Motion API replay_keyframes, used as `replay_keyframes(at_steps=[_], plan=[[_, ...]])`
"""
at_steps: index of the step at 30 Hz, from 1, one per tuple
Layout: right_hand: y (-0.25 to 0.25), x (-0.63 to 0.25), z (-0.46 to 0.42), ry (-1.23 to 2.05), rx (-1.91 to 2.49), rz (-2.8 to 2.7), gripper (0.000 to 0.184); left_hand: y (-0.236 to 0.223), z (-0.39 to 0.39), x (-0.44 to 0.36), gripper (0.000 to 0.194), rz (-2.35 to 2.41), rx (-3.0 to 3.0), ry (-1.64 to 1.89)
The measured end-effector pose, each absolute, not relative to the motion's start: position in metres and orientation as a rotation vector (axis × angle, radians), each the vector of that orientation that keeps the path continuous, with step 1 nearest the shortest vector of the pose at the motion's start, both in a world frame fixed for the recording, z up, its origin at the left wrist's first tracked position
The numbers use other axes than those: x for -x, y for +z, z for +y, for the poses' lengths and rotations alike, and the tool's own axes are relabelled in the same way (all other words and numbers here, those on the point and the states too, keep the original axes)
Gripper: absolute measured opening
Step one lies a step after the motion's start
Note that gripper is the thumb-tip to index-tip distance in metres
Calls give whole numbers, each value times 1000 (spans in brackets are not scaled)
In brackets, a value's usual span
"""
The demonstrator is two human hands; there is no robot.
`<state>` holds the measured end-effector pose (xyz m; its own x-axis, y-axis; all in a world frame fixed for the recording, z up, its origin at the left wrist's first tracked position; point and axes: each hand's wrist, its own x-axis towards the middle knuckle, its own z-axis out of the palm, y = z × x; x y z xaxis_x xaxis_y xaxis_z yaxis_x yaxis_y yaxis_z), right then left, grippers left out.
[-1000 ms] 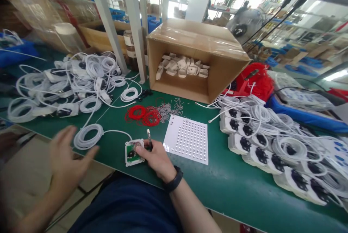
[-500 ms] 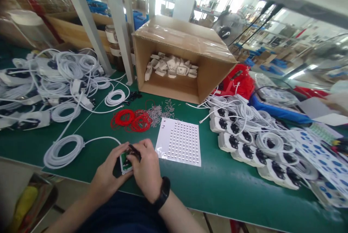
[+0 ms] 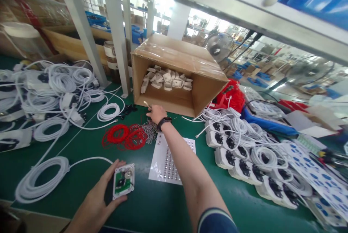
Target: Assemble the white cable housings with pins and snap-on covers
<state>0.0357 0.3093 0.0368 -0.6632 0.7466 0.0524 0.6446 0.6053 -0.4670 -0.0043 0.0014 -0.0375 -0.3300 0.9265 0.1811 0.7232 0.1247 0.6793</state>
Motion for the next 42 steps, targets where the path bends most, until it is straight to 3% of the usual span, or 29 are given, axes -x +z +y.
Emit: replay_keyframes(at_steps=[5,9,13,17,21,25,31,36,42], plan=[[19,-14,316,536,1104,-2762,1,-42,2,5,73,2037,-1604,1033],[30,-22,298,455,1080,-2773,10,-33,6,1,69,1980,-1460,1108],[74,-46,273,381,1004,-2721,17,-23,13,-8,80,1843,-1124,1301],[133,-90,225,312,786,-2650,7,-22,21,-14,75,1671,-987,1500],[162,-136,153,590,696,-2676,7,-19,24,-16,70,1619,-977,1546],[136,-149,98,1003,654,-2733,13,-14,21,-15,61,1641,-1074,1525],[77,-128,99,956,883,-2662,9,-23,19,-13,61,1652,-1096,1572],[87,-131,105,1066,842,-2623,7,-26,19,-12,63,1636,-1062,1587],[119,-152,89,886,847,-2642,19,-23,22,-12,63,1628,-1057,1594]])
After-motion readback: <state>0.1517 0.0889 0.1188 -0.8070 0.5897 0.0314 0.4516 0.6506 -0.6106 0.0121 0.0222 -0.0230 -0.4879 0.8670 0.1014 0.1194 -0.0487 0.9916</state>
